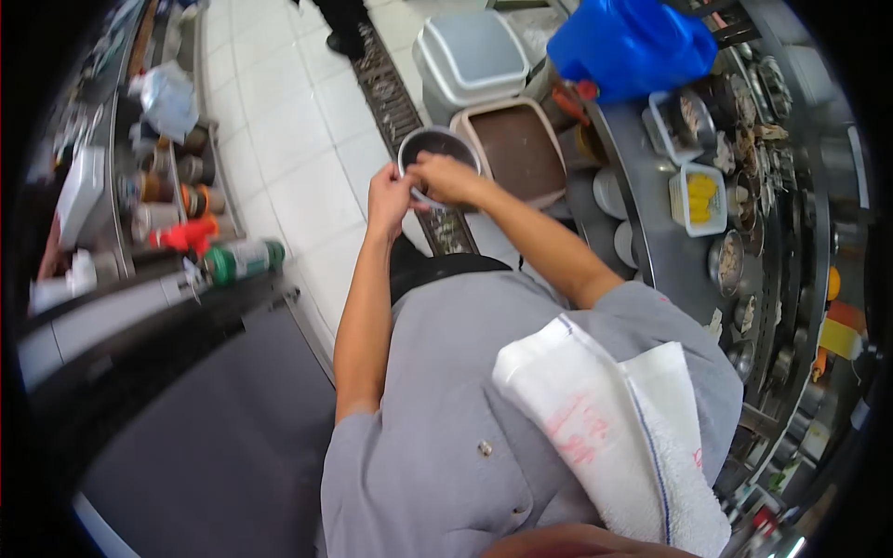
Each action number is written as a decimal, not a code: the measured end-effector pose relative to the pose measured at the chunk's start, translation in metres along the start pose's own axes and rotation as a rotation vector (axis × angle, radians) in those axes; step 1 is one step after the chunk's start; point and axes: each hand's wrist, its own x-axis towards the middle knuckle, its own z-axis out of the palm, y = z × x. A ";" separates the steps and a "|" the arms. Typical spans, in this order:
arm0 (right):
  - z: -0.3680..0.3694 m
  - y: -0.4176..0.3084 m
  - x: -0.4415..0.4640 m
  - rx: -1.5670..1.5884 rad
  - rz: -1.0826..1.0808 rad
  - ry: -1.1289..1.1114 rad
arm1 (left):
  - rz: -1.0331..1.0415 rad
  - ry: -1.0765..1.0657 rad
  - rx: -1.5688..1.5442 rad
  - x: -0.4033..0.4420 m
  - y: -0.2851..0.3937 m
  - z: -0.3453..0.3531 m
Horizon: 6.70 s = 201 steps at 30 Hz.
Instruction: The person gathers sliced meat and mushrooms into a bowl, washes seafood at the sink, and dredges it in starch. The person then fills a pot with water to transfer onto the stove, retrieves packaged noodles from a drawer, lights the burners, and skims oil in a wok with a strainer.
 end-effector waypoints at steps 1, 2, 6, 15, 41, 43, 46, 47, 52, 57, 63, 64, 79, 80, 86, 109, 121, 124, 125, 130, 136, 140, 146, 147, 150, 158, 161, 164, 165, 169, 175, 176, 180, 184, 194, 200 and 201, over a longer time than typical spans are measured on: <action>-0.008 0.008 0.021 0.066 0.023 0.015 | 0.005 -0.030 0.008 0.023 0.018 -0.007; -0.013 0.015 0.037 0.142 0.050 0.024 | -0.035 -0.047 0.019 0.042 0.031 -0.014; -0.056 0.061 0.094 0.277 0.191 0.191 | -0.070 -0.109 0.123 0.129 0.082 -0.019; -0.133 0.284 0.136 1.451 0.512 1.014 | -0.136 -0.336 0.226 0.349 0.128 0.025; -0.110 0.566 0.135 0.859 1.480 0.548 | -0.338 0.063 0.200 0.494 0.178 -0.097; -0.115 0.563 0.147 0.729 1.535 0.392 | -0.334 0.057 0.204 0.496 0.180 -0.090; -0.085 0.577 0.145 0.453 1.484 0.411 | -0.333 0.060 0.239 0.492 0.186 -0.084; -0.090 0.581 0.142 0.356 1.568 0.413 | -0.321 0.066 0.248 0.493 0.188 -0.082; -0.089 0.581 0.112 0.731 1.520 0.636 | -0.335 0.055 0.297 0.495 0.188 -0.084; -0.031 0.620 0.108 0.407 1.520 0.571 | -0.336 0.024 0.286 0.498 0.179 -0.084; -0.043 0.663 0.057 0.372 1.555 0.198 | -0.346 0.028 0.336 0.497 0.179 -0.076; -0.042 0.667 0.055 0.775 1.615 0.376 | -0.354 0.037 0.333 0.496 0.177 -0.077; -0.067 0.600 0.116 0.500 1.492 0.597 | -0.329 0.075 0.305 0.487 0.179 -0.088; -0.074 0.591 0.115 0.518 1.496 0.534 | -0.326 0.072 0.303 0.489 0.179 -0.089; -0.102 0.557 0.137 0.421 1.534 0.377 | -0.332 0.046 0.283 0.488 0.173 -0.088; -0.131 0.531 0.152 0.613 1.548 0.688 | -0.312 0.031 0.319 0.473 0.169 -0.098; -0.096 0.573 0.100 0.158 1.435 0.460 | -0.334 0.043 0.290 0.465 0.169 -0.095; -0.105 0.548 0.126 0.561 1.516 0.567 | -0.340 0.033 0.297 0.464 0.167 -0.094; -0.087 0.560 0.122 0.315 1.500 0.505 | -0.346 0.026 0.307 0.464 0.166 -0.093; -0.076 0.573 0.101 0.105 1.502 0.545 | -0.326 0.038 0.311 0.465 0.165 -0.094; -0.076 0.590 0.069 0.215 1.561 0.665 | -0.317 0.028 0.307 0.467 0.166 -0.093; -0.089 0.570 0.072 0.757 1.416 1.193 | -0.308 0.015 0.285 0.471 0.166 -0.076; -0.170 0.447 0.157 1.546 0.706 1.397 | -0.260 -0.193 0.269 0.497 0.157 0.008; -0.179 0.425 0.174 1.594 0.653 1.348 | -0.261 -0.232 0.251 0.500 0.158 0.026; -0.194 0.382 0.204 1.560 0.782 1.042 | -0.257 -0.348 0.295 0.511 0.149 0.062; -0.119 0.525 0.135 0.806 1.455 1.281 | -0.317 -0.380 0.156 0.522 0.150 0.068; -0.092 0.570 0.127 0.726 1.512 0.985 | -0.335 -0.383 0.173 0.521 0.154 0.062; -0.087 0.577 0.138 0.080 1.479 0.583 | -0.338 -0.365 0.177 0.521 0.153 0.057; -0.103 0.564 0.144 0.153 1.556 0.512 | -0.337 -0.354 0.181 0.521 0.151 0.055; -0.100 0.561 0.135 0.160 1.614 0.640 | -0.352 -0.317 0.171 0.522 0.154 0.046; -0.089 0.570 0.119 0.175 1.502 0.787 | -0.364 -0.279 0.178 0.522 0.157 0.039; -0.076 0.580 0.114 0.180 1.485 0.839 | -0.364 -0.275 0.178 0.522 0.156 0.038; -0.103 0.550 0.134 0.230 1.557 0.569 | -0.365 -0.245 0.140 0.520 0.155 0.036; -0.102 0.568 0.137 0.022 1.508 0.669 | -0.372 -0.244 0.131 0.520 0.156 0.033; -0.109 0.580 0.138 -0.122 1.398 0.675 | -0.337 -0.197 0.137 0.510 0.160 0.019; -0.134 0.493 0.145 0.264 1.360 1.237 | -0.306 -0.272 0.127 0.503 0.152 0.005; -0.133 0.471 0.153 0.336 1.197 1.338 | -0.289 -0.273 0.124 0.501 0.152 0.007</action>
